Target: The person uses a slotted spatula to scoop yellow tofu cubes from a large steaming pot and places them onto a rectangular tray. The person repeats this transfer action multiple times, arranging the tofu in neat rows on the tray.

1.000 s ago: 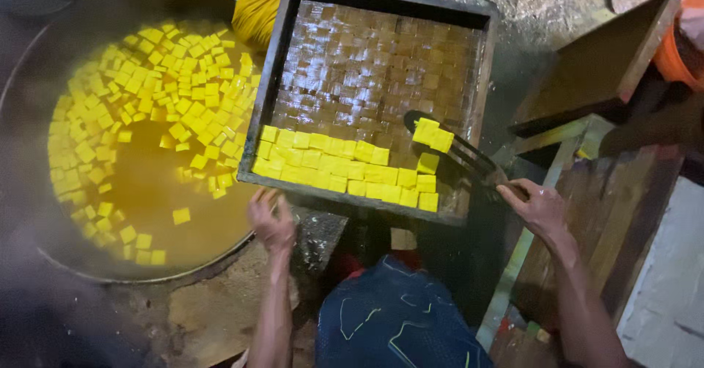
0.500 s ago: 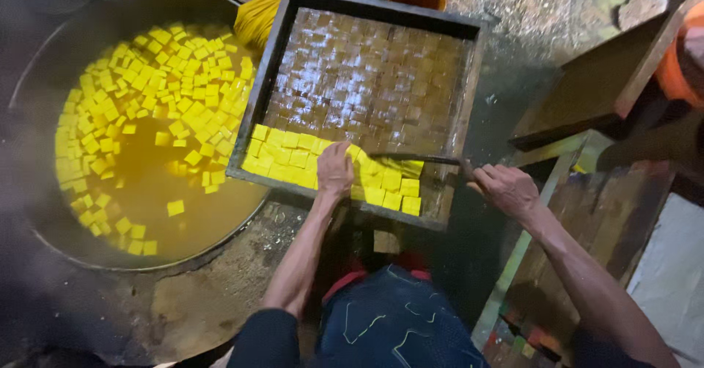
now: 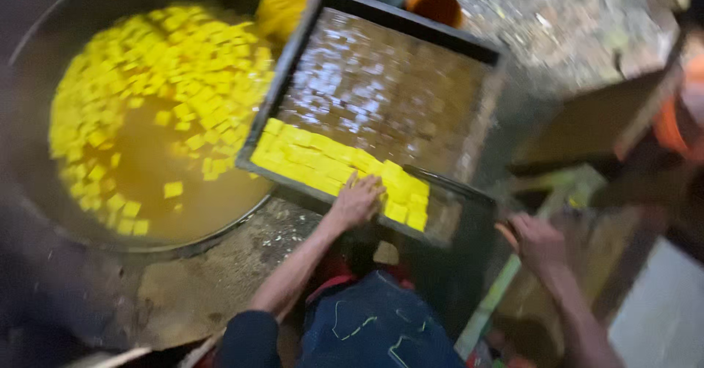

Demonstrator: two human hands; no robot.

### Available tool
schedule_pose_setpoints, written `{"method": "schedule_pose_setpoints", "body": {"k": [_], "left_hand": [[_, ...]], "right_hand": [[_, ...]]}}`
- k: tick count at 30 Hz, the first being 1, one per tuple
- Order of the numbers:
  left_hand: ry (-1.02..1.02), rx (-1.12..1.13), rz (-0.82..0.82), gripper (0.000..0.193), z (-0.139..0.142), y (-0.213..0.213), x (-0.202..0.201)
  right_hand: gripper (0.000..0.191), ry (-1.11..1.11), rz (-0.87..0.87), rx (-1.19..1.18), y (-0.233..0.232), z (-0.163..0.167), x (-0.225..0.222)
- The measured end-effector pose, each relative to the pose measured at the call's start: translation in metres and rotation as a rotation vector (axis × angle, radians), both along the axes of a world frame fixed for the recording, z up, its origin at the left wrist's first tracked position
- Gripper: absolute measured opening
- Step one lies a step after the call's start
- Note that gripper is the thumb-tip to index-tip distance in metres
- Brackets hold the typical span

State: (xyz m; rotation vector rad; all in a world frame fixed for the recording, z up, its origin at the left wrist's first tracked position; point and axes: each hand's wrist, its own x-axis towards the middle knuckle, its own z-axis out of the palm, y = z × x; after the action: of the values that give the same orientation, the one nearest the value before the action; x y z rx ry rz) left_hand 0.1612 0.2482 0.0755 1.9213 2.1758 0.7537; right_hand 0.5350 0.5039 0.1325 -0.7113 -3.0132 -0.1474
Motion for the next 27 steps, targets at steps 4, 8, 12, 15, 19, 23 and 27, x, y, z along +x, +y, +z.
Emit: {"method": "schedule_pose_setpoints", "body": {"k": [4, 8, 12, 15, 19, 23, 27], "left_hand": [[-0.148, 0.189, 0.498, 0.043, -0.006, -0.074, -0.041], [-0.145, 0.145, 0.944, 0.045, -0.018, -0.190, -0.132], [-0.083, -0.030, 1.209, 0.053, -0.025, -0.299, -0.181], [-0.036, -0.235, 1.239, 0.060, -0.030, -0.348, -0.194], [-0.128, -0.264, 1.232, 0.065, -0.044, -0.368, -0.212], [-0.242, -0.295, 1.185, 0.064, -0.057, -0.380, -0.232], [-0.317, -0.265, 1.187, 0.062, -0.068, -0.391, -0.245]], "right_hand": [[0.042, 0.060, -0.345, -0.198, -0.024, -0.020, -0.057], [0.039, 0.437, -0.446, -0.603, -0.098, -0.056, -0.201], [0.034, 0.449, -0.182, -1.036, -0.212, -0.069, -0.372], [0.031, 0.243, 0.009, -1.392, -0.309, -0.073, -0.489], [0.047, -0.084, 0.147, -0.860, -0.397, -0.093, -0.591], [0.055, -0.310, 0.243, -0.591, -0.427, -0.121, -0.640], [0.053, -0.319, 0.350, -0.542, -0.450, -0.143, -0.702]]}}
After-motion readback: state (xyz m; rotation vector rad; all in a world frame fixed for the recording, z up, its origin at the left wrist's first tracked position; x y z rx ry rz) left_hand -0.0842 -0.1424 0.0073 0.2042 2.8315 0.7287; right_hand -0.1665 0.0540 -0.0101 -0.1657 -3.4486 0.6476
